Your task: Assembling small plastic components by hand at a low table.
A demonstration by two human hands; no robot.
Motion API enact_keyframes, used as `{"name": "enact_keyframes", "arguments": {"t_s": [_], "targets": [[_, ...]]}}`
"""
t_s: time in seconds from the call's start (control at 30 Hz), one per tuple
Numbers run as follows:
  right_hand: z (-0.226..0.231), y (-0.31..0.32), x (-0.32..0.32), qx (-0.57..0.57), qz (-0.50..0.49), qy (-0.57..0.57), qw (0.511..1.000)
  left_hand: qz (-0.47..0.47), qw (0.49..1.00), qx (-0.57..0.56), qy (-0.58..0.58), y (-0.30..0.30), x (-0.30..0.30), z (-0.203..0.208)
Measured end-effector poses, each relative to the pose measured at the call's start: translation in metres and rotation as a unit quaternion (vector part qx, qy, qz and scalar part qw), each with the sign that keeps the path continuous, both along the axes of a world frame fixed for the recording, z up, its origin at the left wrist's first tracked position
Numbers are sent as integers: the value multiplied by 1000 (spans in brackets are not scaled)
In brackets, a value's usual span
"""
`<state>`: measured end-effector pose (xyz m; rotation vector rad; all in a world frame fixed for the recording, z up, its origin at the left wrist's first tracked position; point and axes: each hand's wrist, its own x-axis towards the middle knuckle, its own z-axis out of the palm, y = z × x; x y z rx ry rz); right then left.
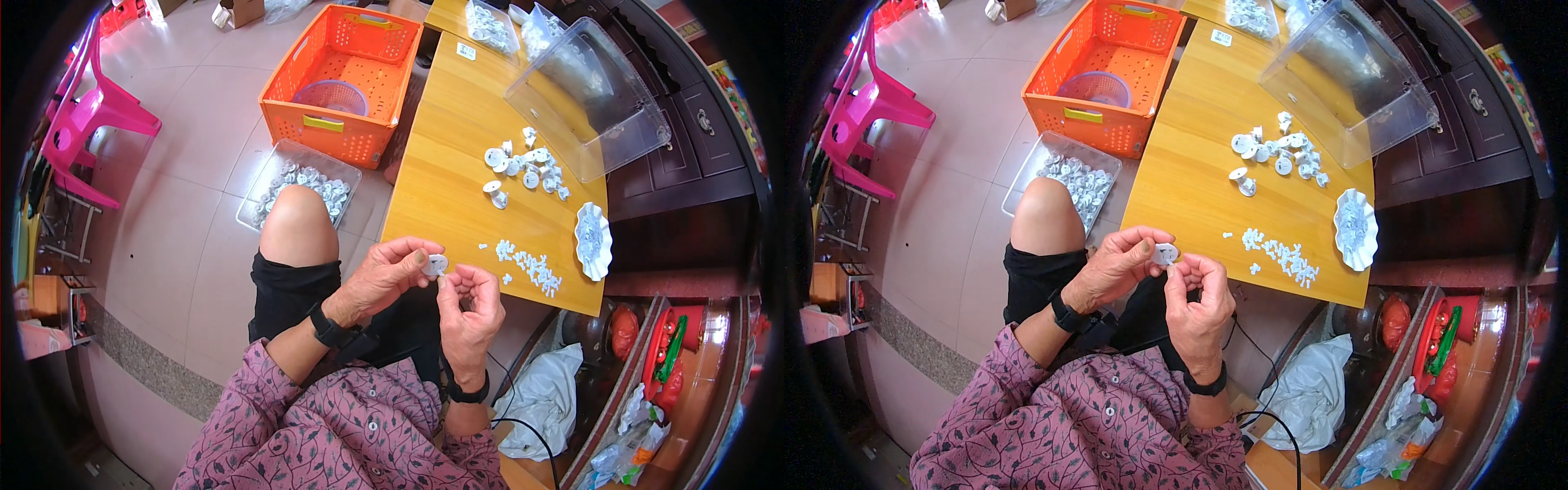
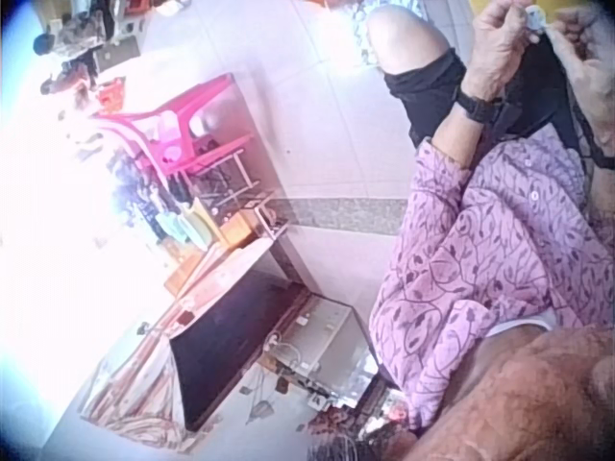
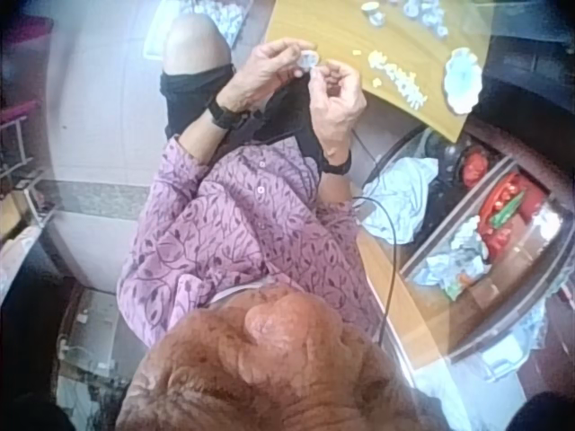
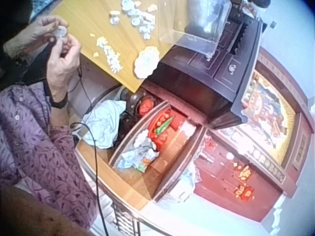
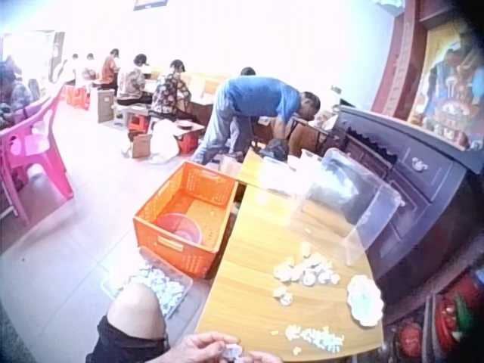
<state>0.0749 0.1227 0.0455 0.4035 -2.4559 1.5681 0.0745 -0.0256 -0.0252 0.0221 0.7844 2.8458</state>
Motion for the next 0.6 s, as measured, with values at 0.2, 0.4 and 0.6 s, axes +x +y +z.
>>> {"name": "enact_keyframes", "arguments": {"t_s": [0.2,0.4,0.6], "targets": [[2,-3,-1,9,-1,-6,1000,-8,1000,-1,1,-1,1,-6],[3,-5,-1,33,-2,2,999,-5,1000,-14,-6,-1,1,-5],[4,-7,-1,45,0,25,999,1,1000,-28,-7,-1,2,-2]]}}
